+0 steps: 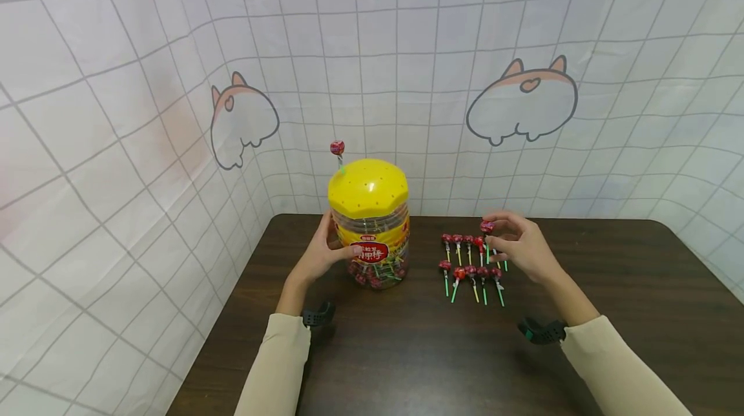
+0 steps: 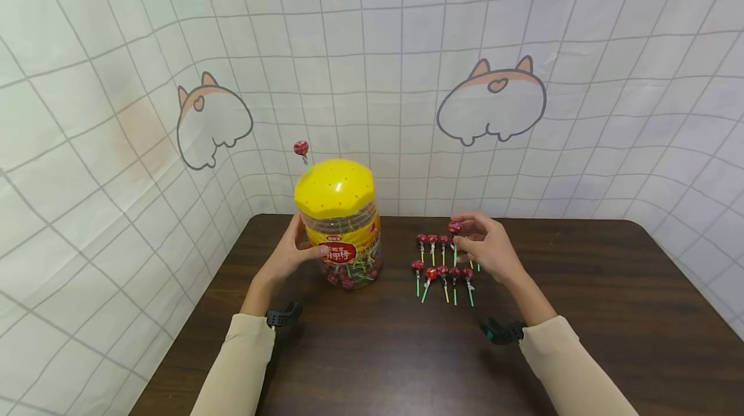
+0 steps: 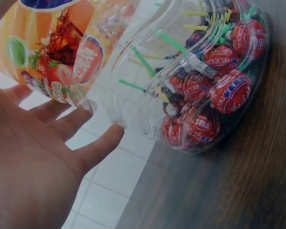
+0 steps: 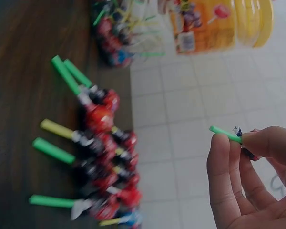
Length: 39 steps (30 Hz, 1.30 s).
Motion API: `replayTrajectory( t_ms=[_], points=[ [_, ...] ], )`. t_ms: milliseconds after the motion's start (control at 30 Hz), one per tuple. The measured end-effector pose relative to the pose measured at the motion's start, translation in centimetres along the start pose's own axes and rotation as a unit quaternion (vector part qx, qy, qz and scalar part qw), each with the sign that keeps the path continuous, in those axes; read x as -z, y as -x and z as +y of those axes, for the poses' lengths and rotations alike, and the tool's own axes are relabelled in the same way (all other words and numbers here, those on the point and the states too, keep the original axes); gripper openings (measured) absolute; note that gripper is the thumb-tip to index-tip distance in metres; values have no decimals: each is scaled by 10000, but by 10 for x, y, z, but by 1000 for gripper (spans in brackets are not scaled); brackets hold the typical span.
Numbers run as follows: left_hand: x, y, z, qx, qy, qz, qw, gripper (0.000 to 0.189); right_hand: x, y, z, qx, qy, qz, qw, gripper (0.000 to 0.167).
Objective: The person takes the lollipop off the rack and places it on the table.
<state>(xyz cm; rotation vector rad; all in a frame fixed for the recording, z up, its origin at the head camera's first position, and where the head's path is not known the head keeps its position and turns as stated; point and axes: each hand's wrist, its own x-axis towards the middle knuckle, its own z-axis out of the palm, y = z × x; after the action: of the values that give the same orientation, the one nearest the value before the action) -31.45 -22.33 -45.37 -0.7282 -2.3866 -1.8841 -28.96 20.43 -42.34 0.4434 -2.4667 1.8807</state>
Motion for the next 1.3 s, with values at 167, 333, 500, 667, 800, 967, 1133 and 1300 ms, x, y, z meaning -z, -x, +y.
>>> replayTrajectory(
  t_ms=[167, 333, 500, 667, 800, 967, 1133, 1300],
  points=[
    [-1, 1, 1, 14, 24, -5, 10000, 94, 9, 11, 19, -94, 16, 103, 9999, 38],
    [-1, 0, 0, 58, 40, 9, 10000, 95, 18, 21, 37, -171, 83, 177, 9997, 39],
    [-1, 1, 0, 50, 3, 14, 10000, 96, 26, 30, 49, -341, 96, 153, 9993, 44],
    [-1, 1, 0, 26, 18, 28, 10000, 97, 29, 37, 58, -537, 70, 40, 9985, 47],
    [-1, 1, -1, 15, 38, 18, 10000, 96, 31, 39, 64, -678, 68, -86, 9976, 48],
    [0, 0, -2, -4, 56, 1, 10000, 95, 30, 42, 70, -854, 99, -289, 9959, 46],
    [0, 1, -2, -22, 71, -1, 10000, 95, 28, 42, 73, -908, 180, -463, 9946, 45],
    [-1, 0, -2, -31, 98, -2, 9999, 95, 26, 41, 76, -821, 355, -567, 9944, 43]
  ],
)
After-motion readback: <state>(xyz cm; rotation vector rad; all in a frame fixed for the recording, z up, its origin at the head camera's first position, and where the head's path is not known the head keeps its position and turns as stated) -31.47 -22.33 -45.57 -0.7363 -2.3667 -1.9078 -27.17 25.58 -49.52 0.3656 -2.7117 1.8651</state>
